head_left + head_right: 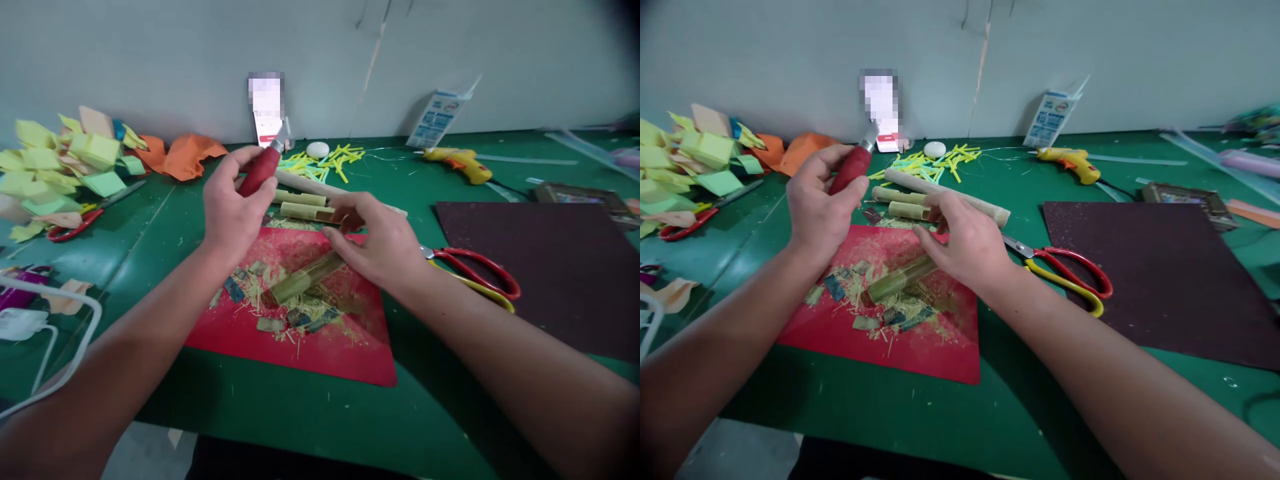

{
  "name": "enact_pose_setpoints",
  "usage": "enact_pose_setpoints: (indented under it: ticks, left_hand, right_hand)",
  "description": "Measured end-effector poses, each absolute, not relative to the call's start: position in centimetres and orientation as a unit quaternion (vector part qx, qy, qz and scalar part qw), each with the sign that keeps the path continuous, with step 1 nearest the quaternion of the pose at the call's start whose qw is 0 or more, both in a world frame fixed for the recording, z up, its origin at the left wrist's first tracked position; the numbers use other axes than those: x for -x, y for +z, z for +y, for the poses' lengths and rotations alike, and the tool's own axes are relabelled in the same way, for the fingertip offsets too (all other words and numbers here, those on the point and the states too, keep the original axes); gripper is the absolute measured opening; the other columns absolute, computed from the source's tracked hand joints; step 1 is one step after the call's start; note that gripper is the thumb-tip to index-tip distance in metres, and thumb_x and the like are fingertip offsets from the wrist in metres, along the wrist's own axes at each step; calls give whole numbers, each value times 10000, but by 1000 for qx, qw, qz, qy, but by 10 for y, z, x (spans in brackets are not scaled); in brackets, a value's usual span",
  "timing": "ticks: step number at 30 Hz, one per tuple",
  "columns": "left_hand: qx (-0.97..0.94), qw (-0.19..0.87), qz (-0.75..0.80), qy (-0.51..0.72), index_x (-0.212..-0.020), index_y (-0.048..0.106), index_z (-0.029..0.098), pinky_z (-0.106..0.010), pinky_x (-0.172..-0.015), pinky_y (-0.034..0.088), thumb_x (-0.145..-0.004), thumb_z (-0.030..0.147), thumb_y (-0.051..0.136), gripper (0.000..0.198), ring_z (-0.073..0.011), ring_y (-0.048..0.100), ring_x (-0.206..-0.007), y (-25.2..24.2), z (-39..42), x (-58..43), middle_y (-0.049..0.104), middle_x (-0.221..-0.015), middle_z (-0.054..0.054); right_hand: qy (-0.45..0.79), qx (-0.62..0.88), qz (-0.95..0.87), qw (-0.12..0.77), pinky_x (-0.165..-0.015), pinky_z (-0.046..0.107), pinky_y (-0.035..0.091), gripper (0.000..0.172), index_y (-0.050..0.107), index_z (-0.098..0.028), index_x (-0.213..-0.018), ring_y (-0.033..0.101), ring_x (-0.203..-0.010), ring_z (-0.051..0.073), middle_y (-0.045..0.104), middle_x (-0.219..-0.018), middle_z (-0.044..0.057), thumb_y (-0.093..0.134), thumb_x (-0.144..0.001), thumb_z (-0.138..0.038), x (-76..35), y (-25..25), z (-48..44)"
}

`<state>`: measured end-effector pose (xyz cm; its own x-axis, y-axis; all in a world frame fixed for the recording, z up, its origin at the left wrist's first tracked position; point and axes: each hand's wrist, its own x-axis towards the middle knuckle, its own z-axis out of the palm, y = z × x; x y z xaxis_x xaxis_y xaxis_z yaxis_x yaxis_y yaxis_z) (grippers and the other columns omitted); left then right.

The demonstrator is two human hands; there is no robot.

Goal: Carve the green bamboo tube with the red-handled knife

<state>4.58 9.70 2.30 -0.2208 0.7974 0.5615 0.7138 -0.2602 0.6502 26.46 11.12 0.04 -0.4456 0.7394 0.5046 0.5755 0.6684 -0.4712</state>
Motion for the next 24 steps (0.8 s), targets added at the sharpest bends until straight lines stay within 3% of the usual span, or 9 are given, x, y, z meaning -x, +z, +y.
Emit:
enact_pose_setpoints:
  ticks: [2,4,8,13,16,19,20,22,24]
  left_hand:
    - [-658,33,589,468,-1223,587,233,-329,-859,567,-902,310,617,331,-194,642,-1081,21,83,-49,659,-1241,-37]
    - [-686,27,576,444,-1189,581,228,-357,-904,566,-900,283,627,298,-197,647,-1066,20,71,-54,654,-1220,-46]
    - [-728,-5,562,394,-1101,587,244,-404,-961,556,-916,278,605,190,-225,614,-1125,23,57,-64,639,-1176,-65]
    - [-778,14,490,393,-1103,610,231,-446,-1075,498,-932,276,577,181,-244,587,-1199,20,48,-74,646,-1188,-84]
    - [-764,98,457,446,-1158,607,233,-396,-950,552,-975,340,515,231,-224,633,-1106,15,46,-71,660,-1197,-90]
    - [-711,163,496,472,-1092,630,214,-317,-644,521,-1028,431,384,335,-162,630,-718,15,50,-62,698,-915,-63]
    - [-710,151,519,450,-983,649,202,-298,-580,470,-1008,445,430,329,-142,577,-619,17,51,-60,674,-798,-40]
    - [-758,131,558,312,-800,662,189,-289,-577,423,-883,466,636,290,-137,552,-603,21,51,-59,652,-718,-18]
    - [-785,108,579,190,-772,675,184,-302,-581,401,-828,512,680,333,-165,574,-634,25,49,-62,661,-716,-24]
  right_hand:
    - [98,406,-833,363,-690,359,528,493,532,-168,-1352,668,-768,213,726,-984,90,613,-888,-315,-264,-1,108]
    - [69,393,-850,344,-703,360,539,577,450,-187,-1462,678,-824,230,729,-1019,94,579,-911,-303,-264,-1,105]
    - [54,355,-881,308,-733,372,562,557,425,-207,-1506,692,-944,266,719,-1123,118,485,-961,-304,-260,-1,101]
    - [92,367,-860,342,-778,379,576,487,504,-209,-1412,698,-935,244,680,-1254,129,521,-929,-267,-257,-4,100]
    - [136,370,-822,410,-794,360,566,356,579,-237,-1235,681,-886,209,704,-1119,83,591,-880,-246,-257,-10,105]
    - [199,362,-733,540,-707,326,545,219,582,-239,-1043,642,-779,173,669,-972,46,643,-833,-260,-257,-15,115]
    - [240,370,-698,564,-673,321,537,182,572,-243,-991,627,-726,163,651,-893,26,651,-832,-281,-257,-16,119]
    - [333,390,-625,589,-611,312,515,135,552,-250,-922,585,-616,147,587,-734,-15,631,-857,-338,-256,-17,124]
    - [398,403,-579,587,-568,301,489,171,548,-252,-868,533,-538,130,519,-636,-41,611,-883,-410,-256,-15,126]
